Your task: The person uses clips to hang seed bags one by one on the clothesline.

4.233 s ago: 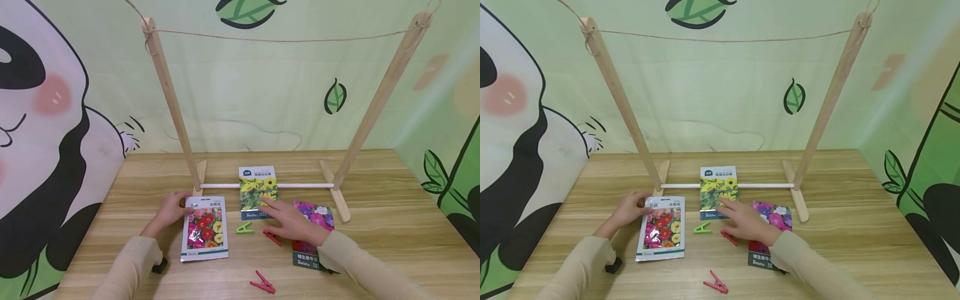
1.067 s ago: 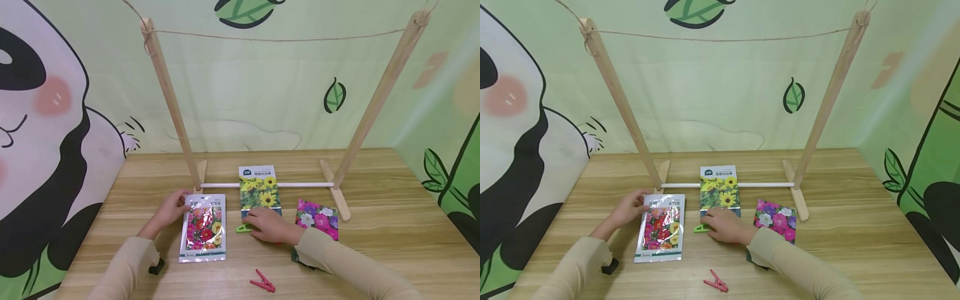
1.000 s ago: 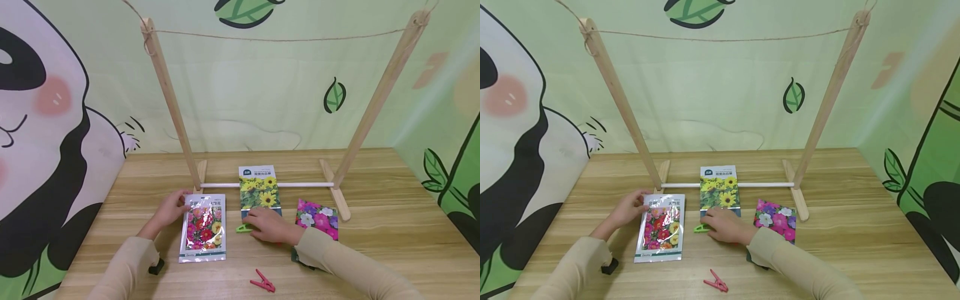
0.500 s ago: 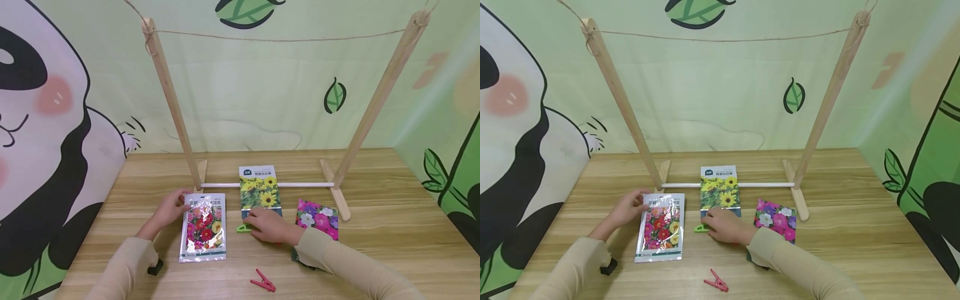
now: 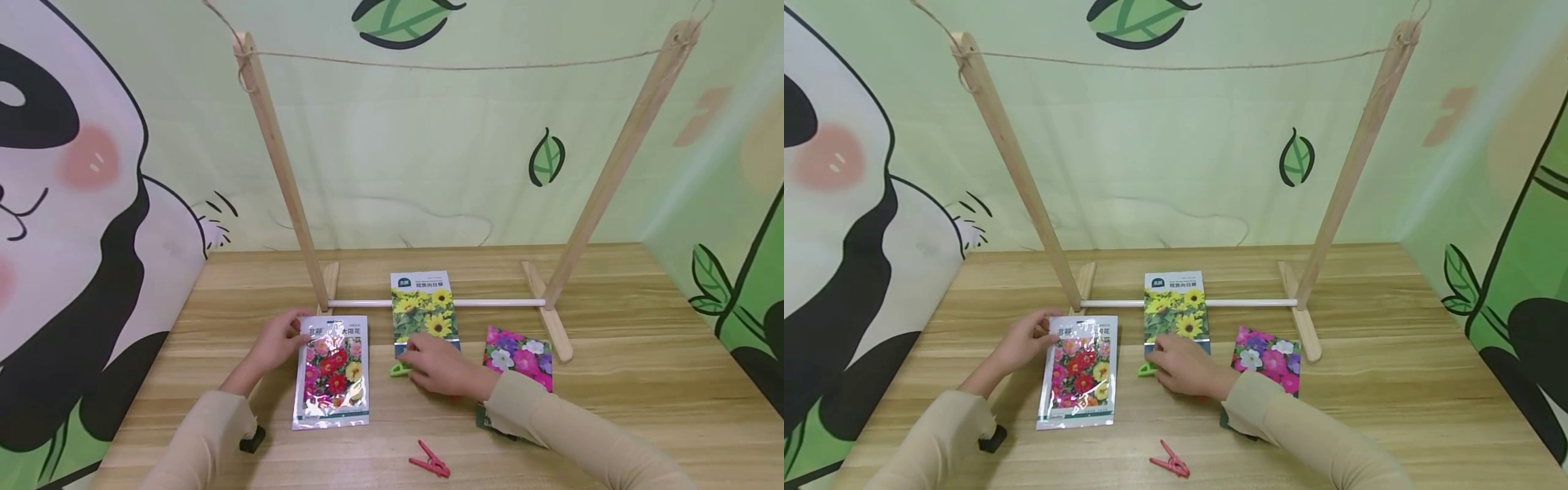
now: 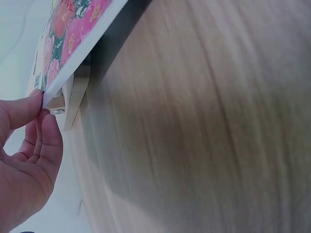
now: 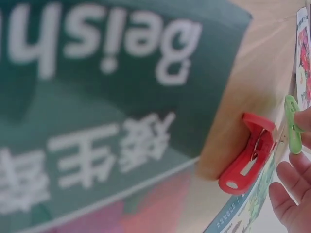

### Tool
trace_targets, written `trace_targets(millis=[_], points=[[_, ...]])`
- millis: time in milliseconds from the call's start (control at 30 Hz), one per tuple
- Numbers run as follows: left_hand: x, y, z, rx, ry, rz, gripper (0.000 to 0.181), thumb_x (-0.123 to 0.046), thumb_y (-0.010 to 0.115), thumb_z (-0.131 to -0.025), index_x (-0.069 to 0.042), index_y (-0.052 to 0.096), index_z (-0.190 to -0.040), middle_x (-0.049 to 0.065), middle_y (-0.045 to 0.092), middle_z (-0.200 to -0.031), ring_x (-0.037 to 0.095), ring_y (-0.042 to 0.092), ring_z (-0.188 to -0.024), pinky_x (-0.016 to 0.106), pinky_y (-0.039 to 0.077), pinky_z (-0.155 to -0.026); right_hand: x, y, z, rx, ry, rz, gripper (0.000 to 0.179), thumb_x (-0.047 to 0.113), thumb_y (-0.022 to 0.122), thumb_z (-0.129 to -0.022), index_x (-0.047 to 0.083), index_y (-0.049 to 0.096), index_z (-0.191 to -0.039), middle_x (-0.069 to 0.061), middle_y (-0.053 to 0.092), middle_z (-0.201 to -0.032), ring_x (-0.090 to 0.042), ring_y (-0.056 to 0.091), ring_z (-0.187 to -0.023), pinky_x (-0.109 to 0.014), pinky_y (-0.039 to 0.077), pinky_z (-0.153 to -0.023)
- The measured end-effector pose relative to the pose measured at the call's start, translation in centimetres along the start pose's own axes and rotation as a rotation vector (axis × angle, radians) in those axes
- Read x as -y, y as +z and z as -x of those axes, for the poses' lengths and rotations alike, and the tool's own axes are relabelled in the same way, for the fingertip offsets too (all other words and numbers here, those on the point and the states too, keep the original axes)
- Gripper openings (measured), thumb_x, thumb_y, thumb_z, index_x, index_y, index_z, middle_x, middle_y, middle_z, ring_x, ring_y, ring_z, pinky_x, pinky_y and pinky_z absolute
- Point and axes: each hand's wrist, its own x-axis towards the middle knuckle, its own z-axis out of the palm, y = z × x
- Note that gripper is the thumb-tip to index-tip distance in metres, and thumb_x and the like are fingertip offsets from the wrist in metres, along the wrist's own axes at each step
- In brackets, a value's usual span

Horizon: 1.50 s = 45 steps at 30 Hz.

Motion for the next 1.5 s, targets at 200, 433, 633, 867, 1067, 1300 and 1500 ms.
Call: trace_targets(millis=[200,433,633,867,1067,1300,1500], points=[[-0.2,0.0,0.2,-0.007,0.005,0.018,0.039,-0.002,0.061,-0.080,-0.002,0.052,-0.118,0.015,0.054,-0.087,0.023,0.057,-0.076,0.027,0.048,-0.059,0.0,-0.5,-0.1,-0.046,-0.015,0.002,0.027,0.021,0.063,-0.080,0.012,0.064,-0.105,0.001,0.056,-0.090,-0.008,0.048,-0.077,-0.016,0.043,-0.066],[-0.2,-0.1,0.2,-0.025,0.034,0.016,0.040,-0.001,0.062,-0.079,-0.001,0.052,-0.118,0.014,0.053,-0.085,0.021,0.057,-0.072,0.026,0.048,-0.060,0.0,-1.1,-0.1,-0.074,-0.029,0.013,0.028,0.020,0.066,-0.077,0.009,0.066,-0.103,-0.001,0.057,-0.091,-0.009,0.051,-0.077,-0.019,0.046,-0.068],[-0.3,0.0,0.2,-0.027,0.040,0.026,0.040,0.000,0.061,-0.080,-0.002,0.051,-0.118,0.012,0.052,-0.085,0.020,0.057,-0.072,0.026,0.049,-0.060,0.0,-1.5,-0.1,-0.080,-0.025,-0.012,0.029,0.018,0.069,-0.075,0.006,0.066,-0.101,-0.004,0.059,-0.095,-0.012,0.055,-0.081,-0.021,0.049,-0.071],[-0.8,-0.2,0.2,-0.025,0.034,0.036,0.040,0.001,0.060,-0.080,-0.002,0.051,-0.119,0.013,0.051,-0.087,0.023,0.058,-0.076,0.028,0.050,-0.061,0.1,-2.1,-0.1,-0.099,-0.025,-0.047,0.029,0.013,0.068,-0.074,0.003,0.066,-0.101,-0.005,0.058,-0.096,-0.013,0.058,-0.081,-0.020,0.050,-0.072],[-1.1,-0.3,0.3,-0.021,0.001,0.026,0.039,-0.001,0.060,-0.081,-0.004,0.051,-0.119,0.013,0.051,-0.090,0.022,0.058,-0.077,0.026,0.050,-0.060,0.0,-2.4,-0.1,-0.083,-0.017,-0.066,0.029,0.011,0.067,-0.074,0.003,0.065,-0.103,-0.006,0.057,-0.099,-0.013,0.059,-0.082,-0.020,0.051,-0.073],[-1.4,-0.3,0.4,-0.029,-0.007,0.028,0.039,-0.003,0.059,-0.083,-0.004,0.050,-0.121,0.014,0.051,-0.093,0.022,0.057,-0.079,0.026,0.050,-0.061,0.0,-2.9,-0.2,-0.086,-0.014,-0.074,0.028,0.009,0.067,-0.075,0.002,0.065,-0.101,-0.007,0.057,-0.099,-0.014,0.059,-0.083,-0.021,0.051,-0.073],[-1.8,-0.4,0.4,-0.025,-0.008,0.045,0.039,-0.004,0.058,-0.084,-0.007,0.050,-0.122,0.014,0.051,-0.095,0.024,0.057,-0.083,0.027,0.051,-0.062,-0.1,-3.6,-0.3,-0.102,0.011,-0.075,0.027,0.008,0.067,-0.073,0.003,0.066,-0.100,-0.006,0.058,-0.099,-0.013,0.059,-0.084,-0.020,0.051,-0.073]])
